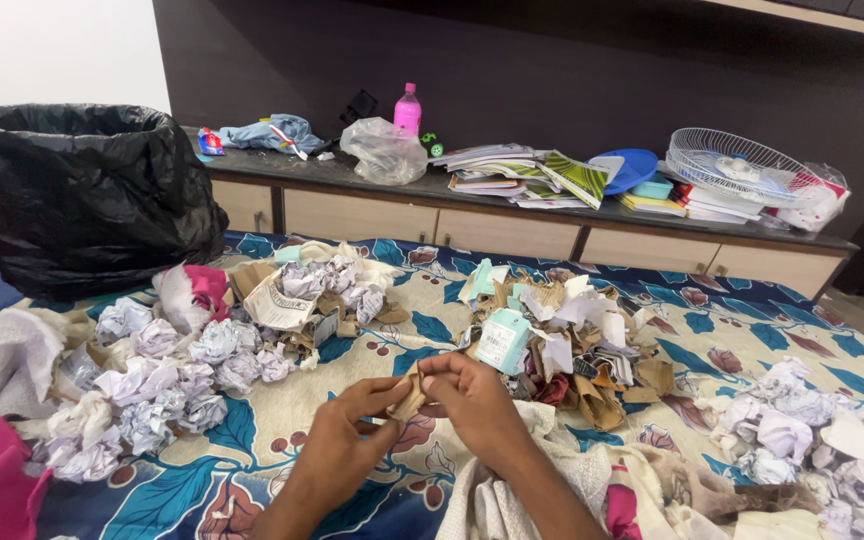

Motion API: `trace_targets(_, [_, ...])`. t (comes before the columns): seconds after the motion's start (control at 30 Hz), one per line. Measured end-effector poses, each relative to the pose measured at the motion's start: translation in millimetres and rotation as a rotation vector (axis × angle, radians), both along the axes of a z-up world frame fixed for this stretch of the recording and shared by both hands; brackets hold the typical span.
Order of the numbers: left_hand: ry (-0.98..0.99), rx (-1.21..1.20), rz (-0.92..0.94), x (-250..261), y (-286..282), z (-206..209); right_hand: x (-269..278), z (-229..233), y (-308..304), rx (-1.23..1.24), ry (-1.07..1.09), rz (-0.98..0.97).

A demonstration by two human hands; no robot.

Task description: The person sorts through a large pile of fabric scraps on a bed, picking up pieces, tearing them, and placing them into separate piles. The person handles the fabric by hand, separating different types and colors into distinct groups.

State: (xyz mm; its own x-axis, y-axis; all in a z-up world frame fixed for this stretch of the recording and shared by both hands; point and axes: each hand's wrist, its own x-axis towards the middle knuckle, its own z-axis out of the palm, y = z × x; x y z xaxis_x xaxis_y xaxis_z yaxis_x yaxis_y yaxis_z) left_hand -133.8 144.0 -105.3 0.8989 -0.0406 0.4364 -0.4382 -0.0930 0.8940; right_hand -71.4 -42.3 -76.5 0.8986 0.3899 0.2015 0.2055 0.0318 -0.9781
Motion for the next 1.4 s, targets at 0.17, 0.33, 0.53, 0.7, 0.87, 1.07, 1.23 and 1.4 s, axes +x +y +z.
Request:
trace_targets(0.17, [0.045,0.099,0.030,-6,-1,11,-6,1,3,-0.135,-0.068,0.011])
trace_targets(0.33, [0.229,0.110,0.181,-5,0,10,-17,10,3,-0.183,-0.110,0.046])
trace_targets(0.53, [0.219,0.056,0.177,-4,0,7,-26,20,3,-0.166,-0.050,-0.014])
trace_targets(0.7, [0.101,0.107,0.205,0,-1,3,-25,23,3,-0.160,-0.080,0.054])
trace_targets(0.87, [-0.017,0.151,0.237,0,-2,4,-23,23,-1,-0.270,-0.106,-0.028])
trace_targets(1.07, [0.126,0.153,0.205,3,-3,4,-18,18,-5,-0.252,-0.171,-0.044])
trace_targets(1.23, [-0.273,0.131,0.208,8,-6,0,-13,13,-3,-0.020,-0.158,0.007])
trace_targets(1.4, [0.105,0.096,0.229,20,-13,18,-10,10,-6,-0.075,-0.214,-0.110])
